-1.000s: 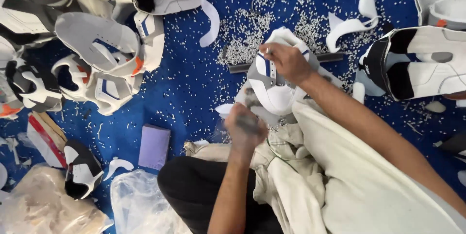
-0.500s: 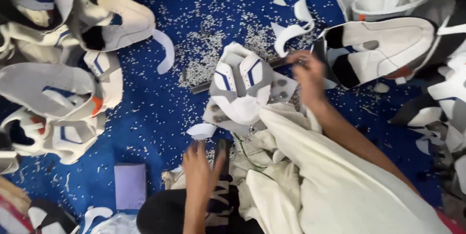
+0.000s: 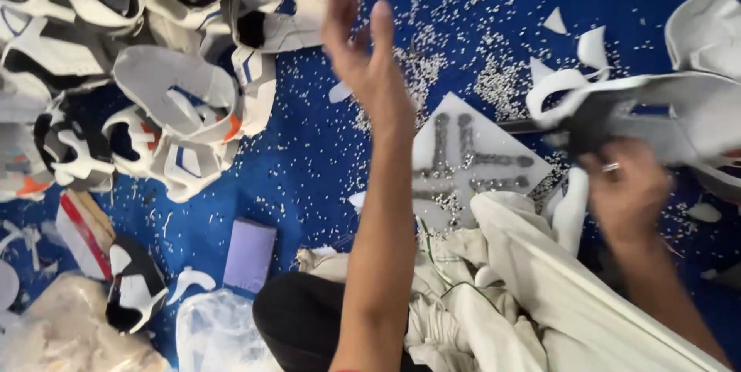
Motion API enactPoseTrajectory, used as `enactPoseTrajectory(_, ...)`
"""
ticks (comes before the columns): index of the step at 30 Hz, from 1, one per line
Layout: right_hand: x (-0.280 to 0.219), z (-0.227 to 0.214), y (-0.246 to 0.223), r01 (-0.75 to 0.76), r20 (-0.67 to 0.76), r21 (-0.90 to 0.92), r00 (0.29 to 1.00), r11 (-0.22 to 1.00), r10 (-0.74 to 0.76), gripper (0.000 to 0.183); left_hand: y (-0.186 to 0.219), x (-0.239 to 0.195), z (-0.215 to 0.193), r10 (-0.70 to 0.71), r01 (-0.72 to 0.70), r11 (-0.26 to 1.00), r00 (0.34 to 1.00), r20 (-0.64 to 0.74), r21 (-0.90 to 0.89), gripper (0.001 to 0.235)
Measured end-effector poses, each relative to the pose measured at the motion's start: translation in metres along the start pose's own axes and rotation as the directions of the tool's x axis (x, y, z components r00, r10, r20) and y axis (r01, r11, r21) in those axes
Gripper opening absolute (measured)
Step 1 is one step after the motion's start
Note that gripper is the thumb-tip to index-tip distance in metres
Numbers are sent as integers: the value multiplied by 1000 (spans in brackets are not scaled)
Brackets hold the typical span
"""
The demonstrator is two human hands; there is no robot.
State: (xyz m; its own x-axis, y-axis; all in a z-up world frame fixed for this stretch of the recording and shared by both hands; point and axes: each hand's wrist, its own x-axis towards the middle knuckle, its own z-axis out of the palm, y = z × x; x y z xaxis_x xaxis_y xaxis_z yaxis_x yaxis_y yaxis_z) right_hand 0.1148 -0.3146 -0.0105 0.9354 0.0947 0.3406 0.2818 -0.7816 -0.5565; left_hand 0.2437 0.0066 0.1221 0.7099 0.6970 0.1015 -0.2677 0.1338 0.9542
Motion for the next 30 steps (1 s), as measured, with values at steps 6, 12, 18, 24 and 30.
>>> enactPoseTrajectory(6, 9, 51, -112, 81, 608, 311, 749, 947, -264, 34, -13, -82, -101, -19, -351, 650, 879, 476, 674, 49)
enactPoseTrajectory(12, 9, 45, -101, -180, 255, 401, 964, 898, 79, 42, 25, -105, -150, -366, 36, 660, 888, 279, 750, 16)
enactPoseTrajectory(18, 156, 28, -89, 125, 342, 331, 908, 935, -242, 36, 51, -38, -75, 124, -563, 711, 689, 714, 420, 35)
enactPoseTrajectory(24, 139, 112, -38, 178, 424, 119, 880, 977, -212, 32, -66, -46, -108, 36, -425, 794, 746, 665, 435, 35)
enactPoseTrajectory(30, -9, 68, -61, 159, 623, 165, 748, 973, -228, 55, -93, -165, -193, -317, -635, 433, 557, 767, 640, 49)
